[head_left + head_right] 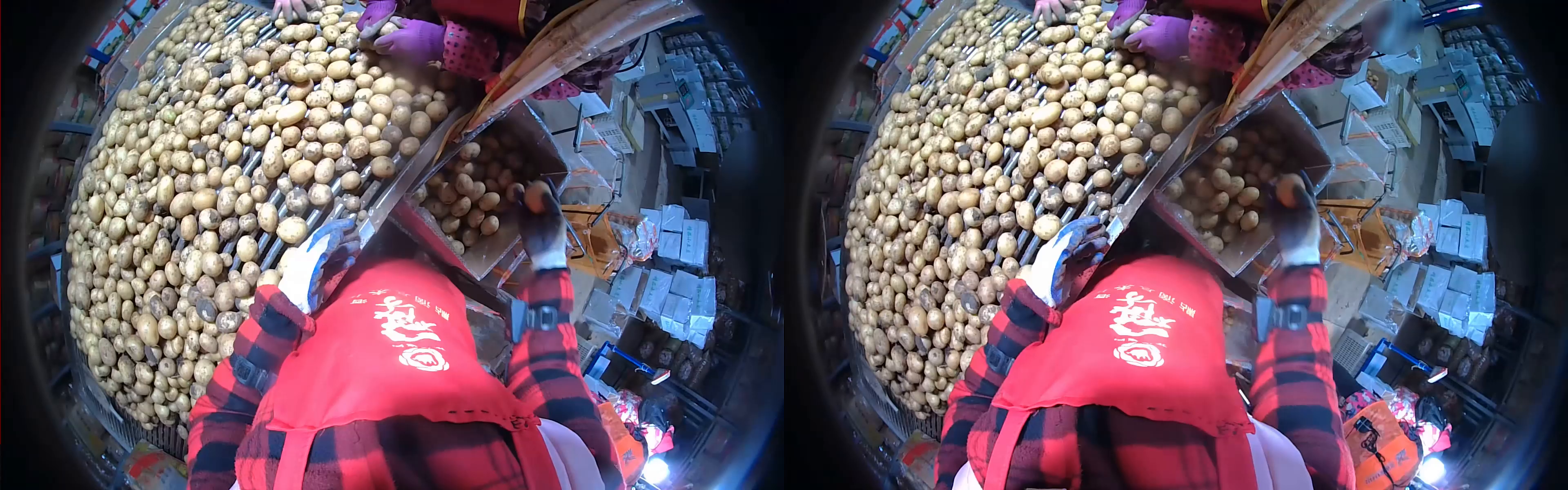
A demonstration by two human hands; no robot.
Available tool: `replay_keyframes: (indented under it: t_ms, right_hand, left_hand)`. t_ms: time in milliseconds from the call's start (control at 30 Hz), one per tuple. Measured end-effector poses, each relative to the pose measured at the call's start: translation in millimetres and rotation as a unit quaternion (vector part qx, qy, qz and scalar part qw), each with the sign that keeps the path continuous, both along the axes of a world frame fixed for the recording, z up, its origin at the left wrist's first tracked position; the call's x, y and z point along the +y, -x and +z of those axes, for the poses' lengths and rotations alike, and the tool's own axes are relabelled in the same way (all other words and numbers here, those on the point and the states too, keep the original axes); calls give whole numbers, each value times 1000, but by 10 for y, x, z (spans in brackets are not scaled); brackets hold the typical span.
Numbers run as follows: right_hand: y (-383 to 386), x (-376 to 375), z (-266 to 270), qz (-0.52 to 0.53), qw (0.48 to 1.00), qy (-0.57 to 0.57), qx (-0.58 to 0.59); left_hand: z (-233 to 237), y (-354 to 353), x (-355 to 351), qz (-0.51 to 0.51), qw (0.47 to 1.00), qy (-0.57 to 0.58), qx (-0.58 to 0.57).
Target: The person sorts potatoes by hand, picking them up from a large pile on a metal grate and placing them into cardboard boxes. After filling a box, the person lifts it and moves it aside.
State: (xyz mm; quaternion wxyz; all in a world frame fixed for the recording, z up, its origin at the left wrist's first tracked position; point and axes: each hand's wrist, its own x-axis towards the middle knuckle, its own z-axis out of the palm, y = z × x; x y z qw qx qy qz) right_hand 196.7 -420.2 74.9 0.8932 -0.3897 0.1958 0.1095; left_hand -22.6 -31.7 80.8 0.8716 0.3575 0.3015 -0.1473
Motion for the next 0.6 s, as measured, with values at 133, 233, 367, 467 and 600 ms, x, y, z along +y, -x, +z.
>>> replay_keyframes:
  t_ms: [133,233,367,467,600]
  right_hand:
    - [618,-907,-233,5,997,75,18]
    - [663,-1945,-802,-138,951,123,250]
    - [560,-1571,-731,-29,757,652,17]
    - [568,-362,-458,98,791,601,-58]
    - [695,1031,-476,209,716,616,-254]
  left_hand:
    - [-145,38,-27,-3,1000,1,5]
    - [-129,20,-6,-37,999,-10,1]
    - [-165,-18,-59,2,999,10,36]
    - [-291,28,-44,17,999,41,-1]
    - [-226,30,-41,29,999,33,19]
